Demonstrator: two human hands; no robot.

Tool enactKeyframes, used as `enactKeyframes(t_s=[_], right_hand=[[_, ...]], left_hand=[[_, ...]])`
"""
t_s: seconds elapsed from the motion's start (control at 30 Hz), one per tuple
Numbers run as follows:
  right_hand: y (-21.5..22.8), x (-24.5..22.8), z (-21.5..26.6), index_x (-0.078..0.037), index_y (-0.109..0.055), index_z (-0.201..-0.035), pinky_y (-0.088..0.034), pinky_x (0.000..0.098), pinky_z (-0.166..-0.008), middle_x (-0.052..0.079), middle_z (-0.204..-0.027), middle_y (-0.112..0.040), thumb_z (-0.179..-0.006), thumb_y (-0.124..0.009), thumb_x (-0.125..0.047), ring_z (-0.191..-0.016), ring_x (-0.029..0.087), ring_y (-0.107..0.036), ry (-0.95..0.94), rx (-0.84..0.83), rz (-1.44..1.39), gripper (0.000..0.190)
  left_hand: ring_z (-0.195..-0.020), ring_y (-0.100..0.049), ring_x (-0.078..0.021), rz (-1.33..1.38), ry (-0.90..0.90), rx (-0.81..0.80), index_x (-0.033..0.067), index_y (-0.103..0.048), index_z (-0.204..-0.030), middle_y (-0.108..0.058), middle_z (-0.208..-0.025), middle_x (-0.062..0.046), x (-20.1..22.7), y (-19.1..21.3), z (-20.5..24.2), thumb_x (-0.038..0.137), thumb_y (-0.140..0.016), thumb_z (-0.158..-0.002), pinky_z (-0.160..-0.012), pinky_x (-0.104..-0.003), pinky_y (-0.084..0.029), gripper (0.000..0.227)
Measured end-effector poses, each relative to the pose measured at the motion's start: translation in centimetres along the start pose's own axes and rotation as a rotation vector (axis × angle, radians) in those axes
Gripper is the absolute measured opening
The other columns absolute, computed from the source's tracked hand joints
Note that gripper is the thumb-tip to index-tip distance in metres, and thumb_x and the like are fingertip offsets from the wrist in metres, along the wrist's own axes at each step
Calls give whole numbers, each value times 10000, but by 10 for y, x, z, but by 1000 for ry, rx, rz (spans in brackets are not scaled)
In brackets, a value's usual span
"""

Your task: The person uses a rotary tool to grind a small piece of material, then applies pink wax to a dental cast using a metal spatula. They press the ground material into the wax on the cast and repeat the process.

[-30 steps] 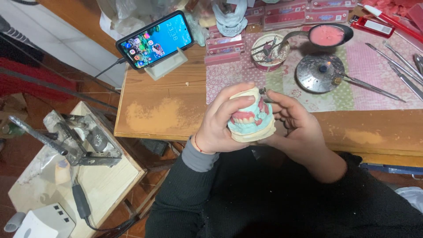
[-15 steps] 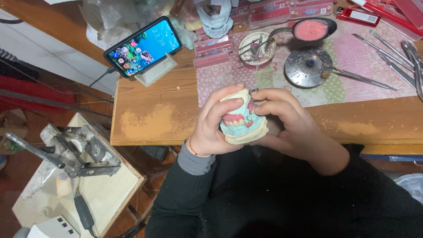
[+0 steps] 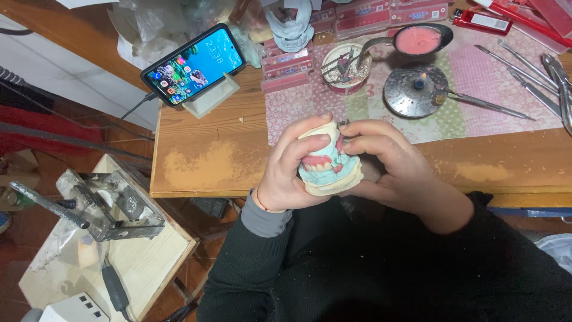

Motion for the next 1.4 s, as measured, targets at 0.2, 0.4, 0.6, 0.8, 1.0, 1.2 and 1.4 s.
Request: enactKeyframes(t_s=[0.2,0.4,0.6,0.8,1.0,1.2,1.4], right_hand=[[0,-1,2,-69,-579,-1190,-534,386,-1038,145,-1353,-587,-702,-937,-156,-1224,282,-624,36,13,18,611],[0,-4,3,-59,-573,-1202,-544,391,-1030,157,-1355,-587,-728,-920,-146,-1221,294,-631,49,18,41,594],[1,-4,4,-61,-569,-1226,-543,413,-1048,164,-1366,-583,-738,-916,-161,-1251,317,-622,85,10,51,607],[2,-10,2,-58,-575,-1207,-549,403,-1025,161,-1353,-600,-732,-918,-154,-1228,316,-638,69,6,82,594],[4,-13,3,-50,-576,-1215,-558,400,-1021,164,-1354,-600,-743,-915,-148,-1227,318,-648,80,14,96,589],[3,-12,4,-49,-575,-1217,-556,404,-1024,168,-1357,-603,-739,-919,-154,-1231,325,-649,89,8,109,598],[5,-16,2,-38,-579,-1198,-564,403,-1012,174,-1339,-612,-746,-912,-133,-1213,327,-658,94,22,103,569]], left_hand=[[-1324,-627,-319,2,-3,-3,170,-503,-1347,-493,-1499,-139,0,0,1,83,-973,-681,-1134,-417,-571,820],[-1324,-629,-326,3,2,-9,158,-510,-1338,-498,-1493,-146,0,0,0,80,-969,-670,-1137,-419,-569,815],[-1318,-630,-331,10,5,-17,154,-511,-1332,-499,-1493,-154,0,0,0,81,-964,-673,-1131,-422,-568,803],[-1317,-627,-322,6,3,-12,157,-512,-1331,-499,-1493,-148,0,-1,1,88,-968,-674,-1134,-419,-563,803],[-1332,-618,-317,20,-3,-15,170,-502,-1349,-489,-1501,-142,-1,-2,1,85,-969,-678,-1146,-420,-562,822],[-1333,-618,-319,19,1,-19,168,-502,-1351,-489,-1500,-145,0,-2,2,90,-968,-683,-1149,-422,-557,818],[-1331,-621,-322,15,5,-28,164,-501,-1348,-490,-1499,-150,0,-2,2,85,-964,-684,-1146,-420,-560,814]])
Point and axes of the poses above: each hand's wrist, its own z-axis away from the middle knuckle, its own y-axis out of the back of the hand, x = y × z, the point moved 7 cm from there along -z, towards the middle knuckle
